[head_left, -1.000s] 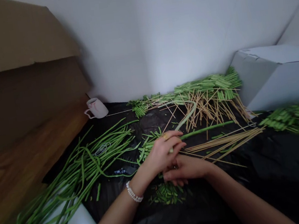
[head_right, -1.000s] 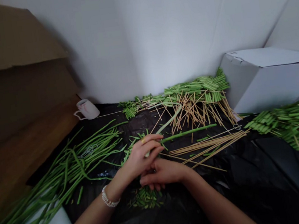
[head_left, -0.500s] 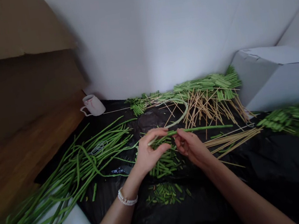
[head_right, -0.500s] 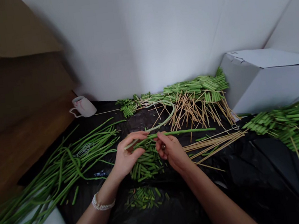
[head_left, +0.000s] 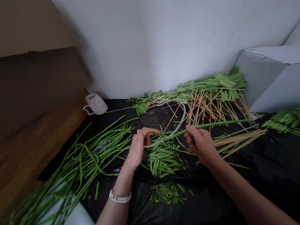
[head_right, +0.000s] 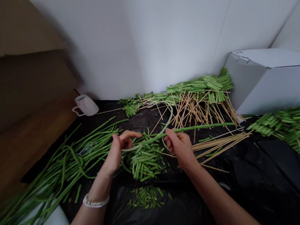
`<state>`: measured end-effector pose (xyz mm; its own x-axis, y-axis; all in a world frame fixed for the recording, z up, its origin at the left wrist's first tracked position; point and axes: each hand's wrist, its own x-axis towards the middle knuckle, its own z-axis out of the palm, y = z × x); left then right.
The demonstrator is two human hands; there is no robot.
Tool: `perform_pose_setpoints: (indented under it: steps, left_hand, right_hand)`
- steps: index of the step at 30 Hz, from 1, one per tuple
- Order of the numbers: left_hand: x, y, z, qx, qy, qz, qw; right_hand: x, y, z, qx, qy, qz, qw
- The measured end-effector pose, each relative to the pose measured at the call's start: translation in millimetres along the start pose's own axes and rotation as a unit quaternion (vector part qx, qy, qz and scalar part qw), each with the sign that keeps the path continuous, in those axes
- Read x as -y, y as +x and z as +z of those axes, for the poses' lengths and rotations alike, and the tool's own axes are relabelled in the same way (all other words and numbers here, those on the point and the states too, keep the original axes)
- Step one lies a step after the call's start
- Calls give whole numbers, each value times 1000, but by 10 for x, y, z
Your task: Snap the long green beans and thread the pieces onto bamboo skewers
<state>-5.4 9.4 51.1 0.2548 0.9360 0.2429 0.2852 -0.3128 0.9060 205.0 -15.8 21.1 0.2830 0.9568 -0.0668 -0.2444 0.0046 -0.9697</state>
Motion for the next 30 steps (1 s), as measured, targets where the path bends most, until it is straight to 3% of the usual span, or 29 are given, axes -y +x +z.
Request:
perform_pose_setpoints:
  steps: [2, 4, 8, 13, 18, 24, 26, 30]
  left_hand:
    - [-4, 15, 5, -23, 29, 18, 999]
    - [-11, 24, 20, -6, 64, 44, 997]
    - [-31, -1, 68, 91, 95, 59, 990]
    - [-47, -25, 83, 181, 68, 10, 981]
    - [-45, -26, 94, 109, -49, -37, 992]
    - [14, -38, 179, 0, -253, -89, 963]
    - [39, -25, 194, -46, -244, -78, 966]
    - [58, 0, 203, -130, -109, -14, 985]
  right_hand:
    - [12, -10, -6, -2, -33, -25, 999]
    - [24, -26, -6, 4, -72, -50, 996]
    - [56, -64, -2, 23, -146, -106, 983]
    - [114, -106, 3, 24, -180, -143, 973]
    - [105, -118, -9, 42, -132, -113, 984]
    - [42, -174, 37, 104, -115, -48, 987]
    - [49, -225, 77, 131, -156, -64, 977]
    - [95, -329, 149, 168, -209, -94, 959]
